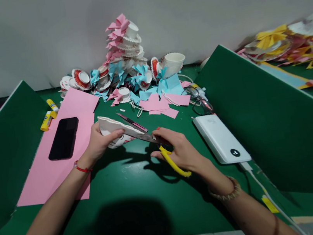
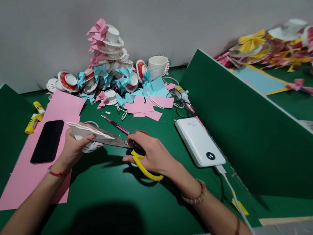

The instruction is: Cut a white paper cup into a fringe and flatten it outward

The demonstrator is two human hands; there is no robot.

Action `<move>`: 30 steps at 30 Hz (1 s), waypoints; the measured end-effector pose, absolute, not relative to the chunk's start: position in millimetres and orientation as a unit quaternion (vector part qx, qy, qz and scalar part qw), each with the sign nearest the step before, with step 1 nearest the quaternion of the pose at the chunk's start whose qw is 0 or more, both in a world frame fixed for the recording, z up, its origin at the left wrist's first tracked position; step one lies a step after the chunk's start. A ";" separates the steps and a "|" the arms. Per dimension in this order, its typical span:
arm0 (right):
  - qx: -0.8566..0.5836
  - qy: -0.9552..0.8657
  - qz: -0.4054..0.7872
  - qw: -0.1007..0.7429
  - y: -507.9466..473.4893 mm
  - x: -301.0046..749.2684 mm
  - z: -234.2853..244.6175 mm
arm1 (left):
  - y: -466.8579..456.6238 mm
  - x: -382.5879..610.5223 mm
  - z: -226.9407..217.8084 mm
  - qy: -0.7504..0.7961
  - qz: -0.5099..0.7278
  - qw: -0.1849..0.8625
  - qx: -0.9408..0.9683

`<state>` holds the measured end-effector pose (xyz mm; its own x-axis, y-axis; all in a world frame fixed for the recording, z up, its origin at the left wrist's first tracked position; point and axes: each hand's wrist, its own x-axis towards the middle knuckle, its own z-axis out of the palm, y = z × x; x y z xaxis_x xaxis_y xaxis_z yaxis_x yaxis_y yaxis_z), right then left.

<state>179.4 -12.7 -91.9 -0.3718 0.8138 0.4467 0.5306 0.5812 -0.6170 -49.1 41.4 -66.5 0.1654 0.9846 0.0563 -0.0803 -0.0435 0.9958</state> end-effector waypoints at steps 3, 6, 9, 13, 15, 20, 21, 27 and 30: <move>-0.415 -0.809 0.168 0.381 -12.6 179.0 -92.3 | 41.8 -49.6 -63.9 0.431 0.477 0.550 0.534; -0.412 -0.811 0.153 0.386 -13.1 179.0 -92.3 | 42.5 -49.6 -62.0 0.434 0.477 0.549 0.532; -0.415 -0.812 0.138 0.388 -13.6 179.1 -92.6 | 43.6 -50.8 -61.5 0.434 0.470 0.552 0.535; -0.417 -0.813 0.120 0.389 -13.5 178.8 -92.6 | 44.5 -52.9 -61.7 0.440 0.468 0.549 0.535; -0.416 -0.815 0.115 0.387 -13.3 178.9 -92.1 | 44.6 -53.2 -61.3 0.441 0.470 0.546 0.535; -0.412 -0.819 0.099 0.386 -13.3 179.5 -90.1 | 44.2 -52.5 -58.1 0.455 0.465 0.530 0.545; -0.412 -0.820 0.093 0.385 -13.3 179.5 -89.9 | 44.1 -52.4 -57.4 0.457 0.464 0.529 0.544; -0.410 -0.821 0.070 0.391 -12.8 179.8 -90.6 | 44.1 -53.0 -57.7 0.445 0.460 0.538 0.549; -0.410 -0.821 0.070 0.390 -12.6 179.9 -91.7 | 44.2 -52.2 -58.9 0.439 0.457 0.545 0.549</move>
